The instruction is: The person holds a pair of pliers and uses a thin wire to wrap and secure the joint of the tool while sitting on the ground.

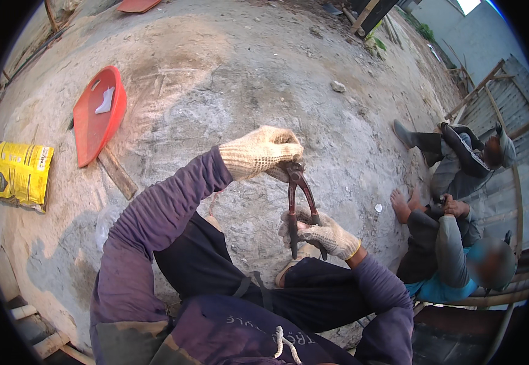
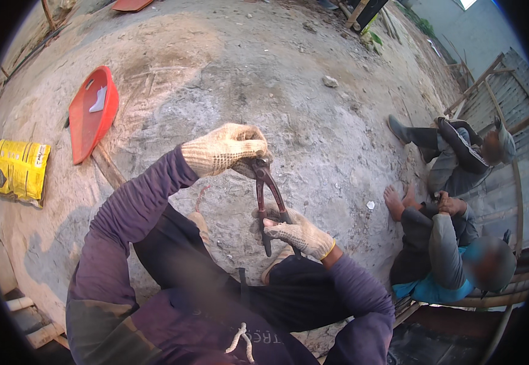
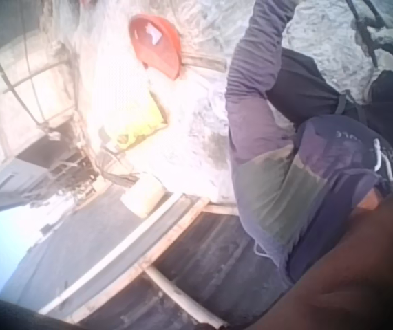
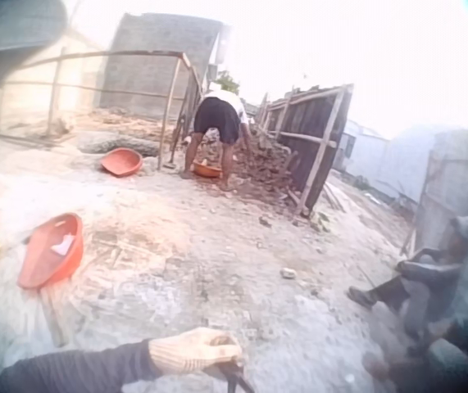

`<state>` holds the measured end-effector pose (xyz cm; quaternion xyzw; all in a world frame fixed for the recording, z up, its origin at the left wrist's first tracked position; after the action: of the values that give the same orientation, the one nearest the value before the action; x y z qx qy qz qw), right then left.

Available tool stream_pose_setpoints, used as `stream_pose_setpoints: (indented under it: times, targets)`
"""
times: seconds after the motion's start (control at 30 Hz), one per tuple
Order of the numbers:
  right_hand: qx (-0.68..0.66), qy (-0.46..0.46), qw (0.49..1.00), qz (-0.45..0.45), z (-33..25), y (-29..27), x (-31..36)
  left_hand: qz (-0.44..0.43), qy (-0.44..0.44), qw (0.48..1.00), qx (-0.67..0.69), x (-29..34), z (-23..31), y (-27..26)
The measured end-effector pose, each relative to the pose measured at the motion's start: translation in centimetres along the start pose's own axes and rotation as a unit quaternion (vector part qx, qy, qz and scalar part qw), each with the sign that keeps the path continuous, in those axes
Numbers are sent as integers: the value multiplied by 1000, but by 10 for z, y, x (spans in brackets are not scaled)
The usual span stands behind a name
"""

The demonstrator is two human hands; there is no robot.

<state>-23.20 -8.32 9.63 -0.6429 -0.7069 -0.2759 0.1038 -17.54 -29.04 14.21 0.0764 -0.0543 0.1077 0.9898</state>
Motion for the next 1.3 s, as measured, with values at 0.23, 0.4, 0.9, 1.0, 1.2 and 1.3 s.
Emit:
stream_pose_setpoints:
  times: [0.23,0.4,0.9,1.0,1.2,1.3]
  targets:
    - [-59,-6,998,-31,12,-1,1,-4,-1,1000,17,3,6,4]
    - [-80,20,996,-30,9,5,4,-4,-10,999,37,6,9,3]
    - [-37,-28,996,-73,-1,13,7,-14,-32,996,79,6,8,11]
    - [-21,-28,997,-66,-5,14,7,-15,-28,996,84,6,7,10]
    - [51,-13,997,-51,-19,18,11,-9,-28,999,44,7,10,11]
    - [-1,-19,997,-71,-8,17,7,-11,-17,1000,-15,7,16,12]
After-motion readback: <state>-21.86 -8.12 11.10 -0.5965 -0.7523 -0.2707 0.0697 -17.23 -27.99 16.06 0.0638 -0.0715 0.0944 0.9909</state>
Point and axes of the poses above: each hand's wrist, its own x-axis away from the middle knuckle, its own y-axis out of the palm, z = x × y, the point moved 7 cm from there along -x, towards the middle knuckle, and after that the axes turned 2 degrees about -z, right-handed, at the moved point
